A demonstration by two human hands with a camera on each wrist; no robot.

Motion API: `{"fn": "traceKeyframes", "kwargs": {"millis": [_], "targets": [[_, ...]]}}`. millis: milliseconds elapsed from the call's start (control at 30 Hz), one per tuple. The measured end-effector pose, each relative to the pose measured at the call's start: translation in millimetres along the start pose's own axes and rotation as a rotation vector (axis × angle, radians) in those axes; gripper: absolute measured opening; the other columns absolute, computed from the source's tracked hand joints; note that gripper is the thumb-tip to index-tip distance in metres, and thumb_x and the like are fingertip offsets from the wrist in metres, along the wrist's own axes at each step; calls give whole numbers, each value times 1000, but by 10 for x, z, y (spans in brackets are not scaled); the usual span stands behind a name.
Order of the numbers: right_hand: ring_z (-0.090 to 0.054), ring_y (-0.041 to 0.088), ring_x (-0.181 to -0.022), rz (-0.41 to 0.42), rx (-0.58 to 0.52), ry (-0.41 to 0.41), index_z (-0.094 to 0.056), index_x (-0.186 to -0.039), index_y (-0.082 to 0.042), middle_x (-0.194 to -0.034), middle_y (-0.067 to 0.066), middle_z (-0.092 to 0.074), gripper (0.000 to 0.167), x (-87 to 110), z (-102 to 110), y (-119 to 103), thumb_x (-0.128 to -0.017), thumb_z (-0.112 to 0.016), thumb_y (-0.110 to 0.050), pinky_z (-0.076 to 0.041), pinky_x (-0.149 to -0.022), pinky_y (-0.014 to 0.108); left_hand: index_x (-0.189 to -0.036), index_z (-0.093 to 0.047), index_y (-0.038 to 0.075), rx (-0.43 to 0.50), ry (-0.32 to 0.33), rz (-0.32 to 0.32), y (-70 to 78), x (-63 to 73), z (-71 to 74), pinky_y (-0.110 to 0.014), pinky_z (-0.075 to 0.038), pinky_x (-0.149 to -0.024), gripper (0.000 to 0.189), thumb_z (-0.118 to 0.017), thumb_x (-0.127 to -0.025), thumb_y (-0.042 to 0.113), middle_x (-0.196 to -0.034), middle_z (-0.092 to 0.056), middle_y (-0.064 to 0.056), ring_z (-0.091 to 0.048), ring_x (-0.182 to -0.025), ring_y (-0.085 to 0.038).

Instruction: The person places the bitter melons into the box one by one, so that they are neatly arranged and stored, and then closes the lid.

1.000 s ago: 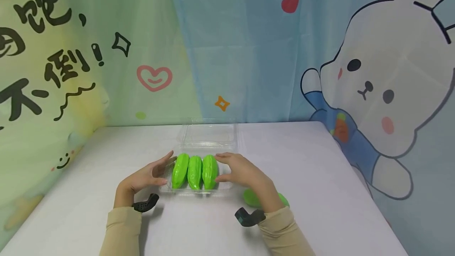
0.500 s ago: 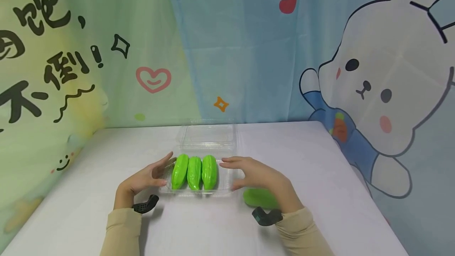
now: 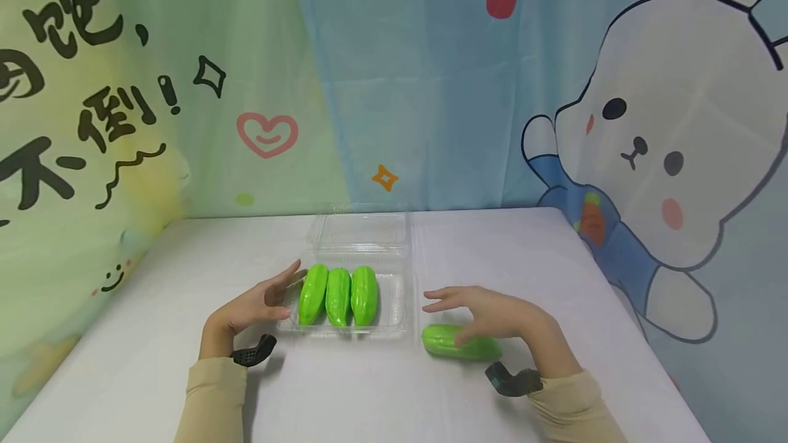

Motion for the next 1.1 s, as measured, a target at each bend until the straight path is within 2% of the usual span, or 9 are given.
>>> {"fn": "traceKeyframes", "kwargs": {"millis": [200, 367, 600, 867, 1100], "targets": [[-34, 37, -138, -23, 17, -88, -47, -140, -26, -151, 5, -39, 73, 21, -132, 40, -74, -79, -25, -33, -108, 60, -154, -14, 22, -6, 8, 15, -37, 12, 3, -53, -11, -119, 99, -77, -77, 22, -159, -18, -8, -12, -148, -30], [-37, 37, -136, -40, 36, -107, -47, -140, -25, -148, 6, -42, 75, 2, -195, 68, -73, -80, -22, -35, -108, 59, -154, -15, 23, 2, 11, 16, -56, 11, 1, -53, -12, -119, 98, -77, -77, 22, -159, -18, -7, -12, -148, -30], [-42, 34, -133, -80, 6, -92, -51, -137, -26, -144, 4, -49, 71, -16, -196, 101, -73, -80, -15, -36, -108, 57, -154, -15, 23, 1, 14, 17, -27, 10, 5, -52, -12, -119, 98, -77, -77, 21, -160, -18, -7, -12, -148, -29], [-44, 31, -132, -119, -39, -65, -51, -137, -25, -142, 3, -50, 69, -41, -169, 223, -75, -79, -16, -38, -107, 55, -154, -14, 24, 2, 2, 2, -26, 3, 9, -54, -11, -119, 98, -77, -78, 21, -159, -19, -6, -12, -148, -29], [-47, 33, -129, -134, -11, -28, -49, -140, -25, -143, 7, -49, 69, -47, -110, 311, -77, -78, -23, -41, -104, 55, -154, -14, 25, 9, -4, 8, -23, -1, 9, -54, -11, -119, 98, -77, -78, 22, -159, -19, -5, -12, -148, -29]]}}
Point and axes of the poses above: each hand's wrist, its own x-axis away from the middle knuckle, its own z-axis out of the back of the hand, y = z × x, the point moved 8 cm from there along -x, towards the middle knuckle
